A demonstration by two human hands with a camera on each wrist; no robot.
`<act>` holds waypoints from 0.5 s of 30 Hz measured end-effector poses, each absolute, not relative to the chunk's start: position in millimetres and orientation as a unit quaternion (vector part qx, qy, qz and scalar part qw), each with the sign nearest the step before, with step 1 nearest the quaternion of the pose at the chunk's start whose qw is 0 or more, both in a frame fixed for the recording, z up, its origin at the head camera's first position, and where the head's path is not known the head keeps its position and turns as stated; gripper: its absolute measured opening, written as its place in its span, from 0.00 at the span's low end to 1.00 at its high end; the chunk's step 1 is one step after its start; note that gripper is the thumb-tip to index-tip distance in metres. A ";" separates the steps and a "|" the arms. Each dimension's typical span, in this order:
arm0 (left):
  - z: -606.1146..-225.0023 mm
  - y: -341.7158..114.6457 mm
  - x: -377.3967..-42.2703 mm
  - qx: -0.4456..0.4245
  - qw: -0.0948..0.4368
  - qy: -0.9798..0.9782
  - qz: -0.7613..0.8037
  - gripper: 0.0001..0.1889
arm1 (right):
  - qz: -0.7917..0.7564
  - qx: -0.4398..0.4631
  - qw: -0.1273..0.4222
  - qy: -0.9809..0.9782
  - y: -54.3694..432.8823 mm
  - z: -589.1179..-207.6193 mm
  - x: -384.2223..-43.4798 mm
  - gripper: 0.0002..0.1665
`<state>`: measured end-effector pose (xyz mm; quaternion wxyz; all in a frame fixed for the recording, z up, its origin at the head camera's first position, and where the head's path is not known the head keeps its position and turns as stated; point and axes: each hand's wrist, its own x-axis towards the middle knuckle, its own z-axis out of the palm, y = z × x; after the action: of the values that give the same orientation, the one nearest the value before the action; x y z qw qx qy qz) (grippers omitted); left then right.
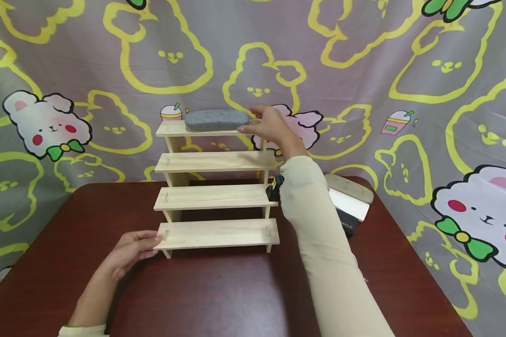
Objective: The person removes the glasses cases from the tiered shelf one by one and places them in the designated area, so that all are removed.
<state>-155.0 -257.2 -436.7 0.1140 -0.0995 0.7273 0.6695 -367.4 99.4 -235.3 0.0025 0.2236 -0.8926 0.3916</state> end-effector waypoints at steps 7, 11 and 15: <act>-433.3 -255.5 -156.4 -0.107 0.109 0.729 0.668 0.25 | 0.368 0.225 -0.025 -0.902 85.8 -232.0 -377.0 0.53; -433.8 -254.7 -155.2 -0.110 0.110 0.731 0.664 0.24 | 0.384 0.236 -0.031 -0.892 78.6 -235.7 -379.3 0.53; -433.3 -254.6 -154.1 -0.105 0.110 0.731 0.666 0.23 | 0.401 0.230 -0.024 -0.886 75.5 -239.4 -380.6 0.51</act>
<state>-154.1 -254.6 -433.3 0.1095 -0.1052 0.7308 0.6655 -380.6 75.5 -239.4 -0.0238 0.2305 -0.8863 0.4009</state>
